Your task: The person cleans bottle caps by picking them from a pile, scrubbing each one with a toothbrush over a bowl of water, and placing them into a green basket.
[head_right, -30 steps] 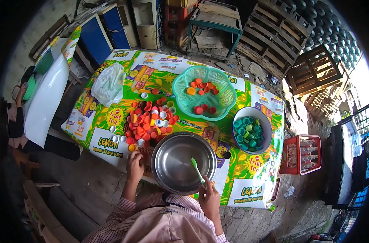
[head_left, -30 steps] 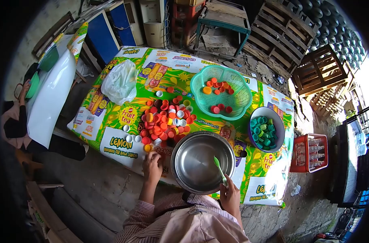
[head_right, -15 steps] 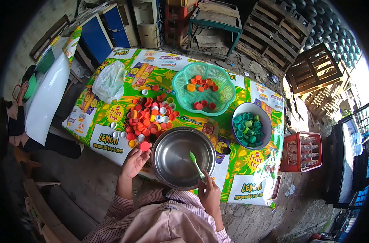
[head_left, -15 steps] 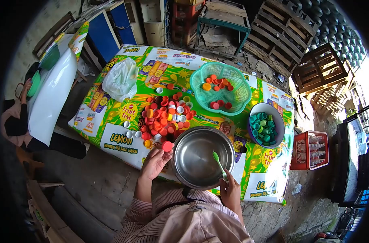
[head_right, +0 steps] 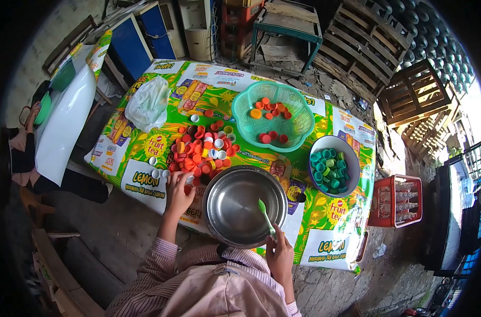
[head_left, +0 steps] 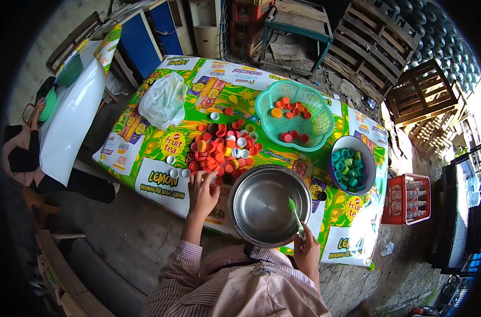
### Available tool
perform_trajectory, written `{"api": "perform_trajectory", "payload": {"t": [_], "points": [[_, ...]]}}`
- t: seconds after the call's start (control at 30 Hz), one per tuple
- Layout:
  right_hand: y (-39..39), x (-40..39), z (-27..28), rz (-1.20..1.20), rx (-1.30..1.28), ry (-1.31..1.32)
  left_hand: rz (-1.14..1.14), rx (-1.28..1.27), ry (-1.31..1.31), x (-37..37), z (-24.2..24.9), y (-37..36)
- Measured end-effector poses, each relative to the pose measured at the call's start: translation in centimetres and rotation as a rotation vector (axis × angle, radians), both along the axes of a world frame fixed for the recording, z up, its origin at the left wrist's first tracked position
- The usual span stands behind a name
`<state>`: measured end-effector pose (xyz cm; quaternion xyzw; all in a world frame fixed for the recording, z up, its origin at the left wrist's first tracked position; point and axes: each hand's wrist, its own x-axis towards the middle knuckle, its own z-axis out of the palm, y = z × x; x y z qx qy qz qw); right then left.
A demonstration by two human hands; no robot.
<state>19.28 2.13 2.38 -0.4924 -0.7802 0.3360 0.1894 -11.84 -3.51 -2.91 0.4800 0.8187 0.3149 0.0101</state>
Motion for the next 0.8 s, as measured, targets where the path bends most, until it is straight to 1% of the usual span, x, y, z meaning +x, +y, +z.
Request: {"api": "perform_trajectory", "payload": {"t": [0.1, 0.13, 0.2, 0.27, 0.4, 0.47, 0.5, 0.53, 0.63, 0.77, 0.8], "points": [[-0.3, 0.0, 0.1, -0.003, 0.018, 0.026, -0.027, -0.071, 0.203, -0.7, -0.5, 3.3], [-0.5, 0.0, 0.2, -0.017, 0.023, 0.037, -0.031, -0.069, 0.204, -1.1, -0.7, 3.9], [-0.7, 0.5, 0.5, -0.028, 0.034, 0.036, -0.036, -0.166, 0.21, -1.4, -1.3, 4.8], [-1.0, 0.6, 0.7, -0.09, -0.02, -0.02, -0.025, -0.147, 0.233, -1.5, -1.9, 4.9], [-1.4, 0.9, 0.2, -0.107, -0.017, -0.007, -0.04, -0.153, 0.233, -1.4, -2.2, 4.6], [-1.3, 0.8, 0.2, -0.096, 0.009, -0.012, 0.034, -0.195, 0.262, -1.0, -2.3, 4.6], [-1.3, 0.8, 0.2, -0.075, 0.029, -0.025, 0.058, -0.272, 0.249, -0.9, -2.2, 4.7], [-1.3, 0.7, 0.2, -0.084, 0.026, -0.016, 0.051, -0.272, 0.259, -0.9, -2.2, 4.7], [-1.1, 0.5, 0.8, -0.061, 0.036, -0.001, 0.07, -0.165, 0.255, -0.7, -1.8, 4.5], [-0.6, 0.4, 1.4, -0.059, 0.022, 0.04, 0.093, -0.168, 0.276, -0.4, -1.8, 5.2], [-0.6, 0.5, 1.6, -0.062, 0.029, 0.041, 0.123, -0.222, 0.291, -0.3, -1.9, 5.5]]}}
